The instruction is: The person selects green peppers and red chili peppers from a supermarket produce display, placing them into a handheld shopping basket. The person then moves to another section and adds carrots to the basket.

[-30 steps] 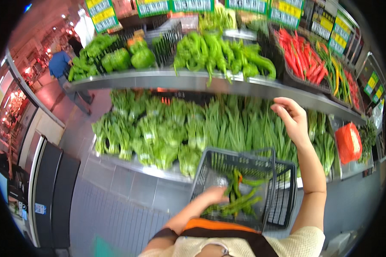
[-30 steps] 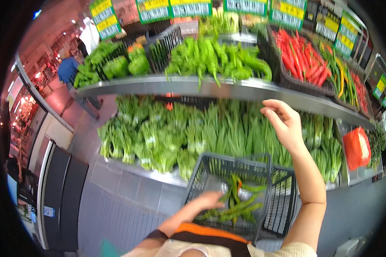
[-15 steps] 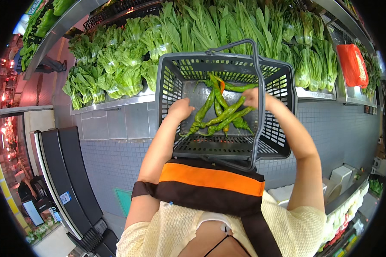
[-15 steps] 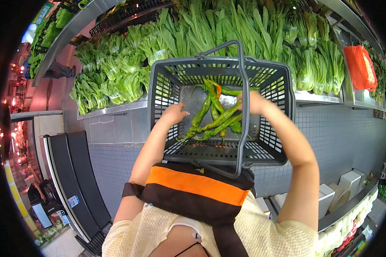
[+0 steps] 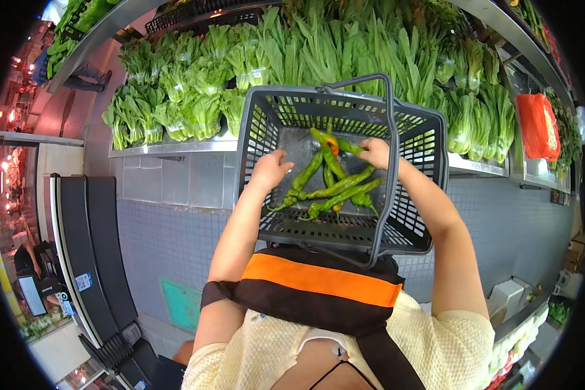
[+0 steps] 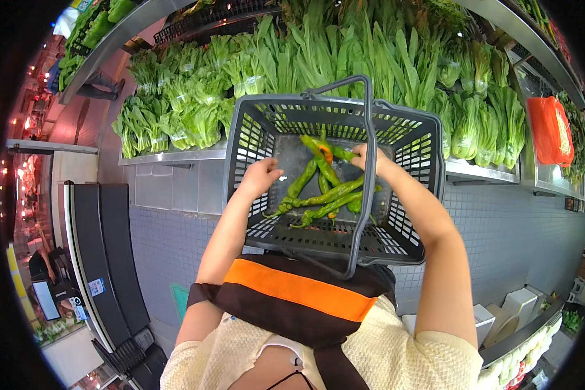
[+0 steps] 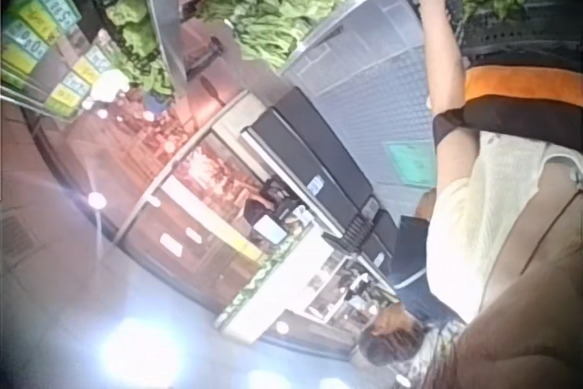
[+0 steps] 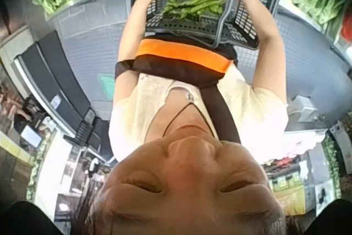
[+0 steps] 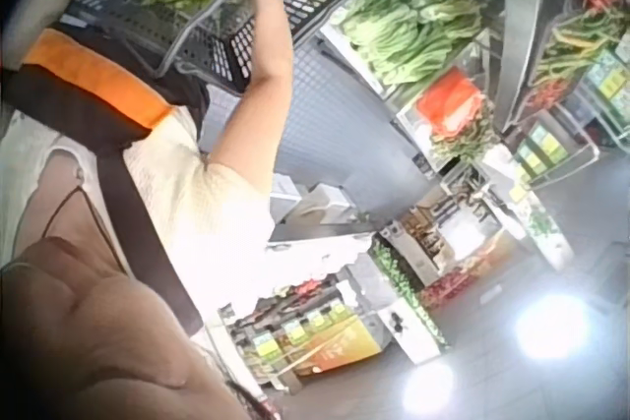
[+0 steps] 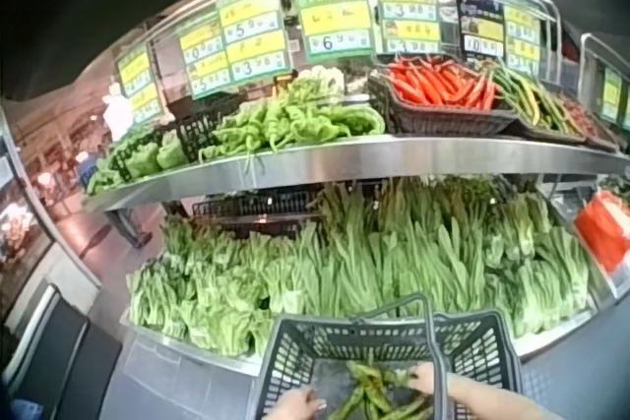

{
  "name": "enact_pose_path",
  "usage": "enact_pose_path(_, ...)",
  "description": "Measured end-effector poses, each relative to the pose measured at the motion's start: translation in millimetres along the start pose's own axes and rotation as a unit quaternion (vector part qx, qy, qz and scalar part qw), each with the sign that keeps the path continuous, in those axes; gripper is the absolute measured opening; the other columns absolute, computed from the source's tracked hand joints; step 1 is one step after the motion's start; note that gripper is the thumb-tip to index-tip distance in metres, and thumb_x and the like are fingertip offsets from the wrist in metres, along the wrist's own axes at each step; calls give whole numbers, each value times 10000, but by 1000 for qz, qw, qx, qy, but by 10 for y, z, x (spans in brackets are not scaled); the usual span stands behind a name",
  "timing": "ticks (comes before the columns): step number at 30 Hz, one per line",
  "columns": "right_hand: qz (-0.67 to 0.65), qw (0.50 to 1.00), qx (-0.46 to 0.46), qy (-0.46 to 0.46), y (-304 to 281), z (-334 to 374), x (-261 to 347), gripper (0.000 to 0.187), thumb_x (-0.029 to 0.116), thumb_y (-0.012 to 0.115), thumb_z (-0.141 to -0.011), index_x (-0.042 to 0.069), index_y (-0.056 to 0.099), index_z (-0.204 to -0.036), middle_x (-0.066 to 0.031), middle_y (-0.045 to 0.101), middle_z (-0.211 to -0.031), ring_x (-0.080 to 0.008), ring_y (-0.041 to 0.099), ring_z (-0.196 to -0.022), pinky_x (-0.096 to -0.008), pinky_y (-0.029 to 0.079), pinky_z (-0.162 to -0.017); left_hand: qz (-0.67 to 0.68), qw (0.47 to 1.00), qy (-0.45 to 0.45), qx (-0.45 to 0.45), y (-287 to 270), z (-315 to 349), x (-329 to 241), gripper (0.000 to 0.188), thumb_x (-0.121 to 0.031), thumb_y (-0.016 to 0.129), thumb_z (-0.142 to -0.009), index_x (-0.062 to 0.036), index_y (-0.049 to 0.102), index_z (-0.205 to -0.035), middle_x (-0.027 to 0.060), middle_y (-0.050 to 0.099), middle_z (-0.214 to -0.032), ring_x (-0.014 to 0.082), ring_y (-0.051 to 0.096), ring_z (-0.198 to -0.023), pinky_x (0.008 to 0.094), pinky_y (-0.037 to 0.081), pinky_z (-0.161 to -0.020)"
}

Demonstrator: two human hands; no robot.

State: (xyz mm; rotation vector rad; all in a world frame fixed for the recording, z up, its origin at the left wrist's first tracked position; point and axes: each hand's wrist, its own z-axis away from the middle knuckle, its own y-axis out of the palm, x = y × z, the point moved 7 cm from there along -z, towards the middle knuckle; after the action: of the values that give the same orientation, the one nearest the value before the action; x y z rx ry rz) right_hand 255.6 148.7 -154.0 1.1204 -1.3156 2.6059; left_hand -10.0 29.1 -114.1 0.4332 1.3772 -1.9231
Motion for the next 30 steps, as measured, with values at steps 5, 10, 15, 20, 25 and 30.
enact_pose_path(5, -188, 982, 14, 32, -695, 711, 564, 228, 173, 599, -811, -16, 613, -938, -74, 644, -835, -127, 575, -770, -294, 457, -709, 69, 966, 200, -149, -301, 290, -882, 286, -150, 652, -761, -22, 601, -1011, 147, 623, -947, 295, 601, -877, 354, 476, -767)
enact_pose_path(10, -401, 914, 35, 45, -639, 1154, 792, 263, 156, 641, -820, -9, 608, -1023, 17, 607, -820, -62, 520, -745, -220, 430, -698, -52, 905, 387, -167, -232, 670, -1772, 550, -190, 727, -662, -86, 519, -1161, 117, 458, -1254, 314, 407, -1189, 431, 350, -955)
enact_pose_path(15, -439, 896, 66, 6, -576, 1234, 1209, 309, 142, 642, -814, -21, 590, -1071, -25, 627, -908, -88, 548, -836, -226, 432, -766, -117, 897, 393, -168, -119, 833, -1841, 593, -148, 730, -623, -105, 503, -1169, 73, 470, -1232, 280, 417, -1181, 492, 231, -1022)
enact_pose_path(20, -546, 835, 68, -21, -600, 1023, 1211, 305, 239, 543, -890, 27, 590, -1104, -37, 629, -902, -109, 574, -811, -244, 456, -720, -18, 910, 347, -226, -394, 910, -1461, 426, -70, 710, -584, -87, 537, -973, 68, 552, -983, 275, 505, -976, 422, 370, -891)
enact_pose_path(25, -514, 841, -36, 165, -283, 548, 429, 306, 293, 595, -854, 56, 575, -1048, -14, 587, -841, -105, 554, -757, -251, 457, -672, 161, 907, 271, -279, -540, 998, -1000, 361, 6, 674, -590, -66, 503, -900, 86, 586, -939, 275, 540, -906, 361, 421, -803)
enact_pose_path(30, -212, 967, -90, 108, 222, 53, -26, 580, 279, 714, -720, -37, 477, -1145, -128, 605, -846, -226, 597, -760, -312, 489, -691, 204, 894, 174, -360, -663, 1010, -861, 335, 12, 675, -713, -43, 474, -975, 82, 582, -996, 175, 543, -911, 306, 448, -795)
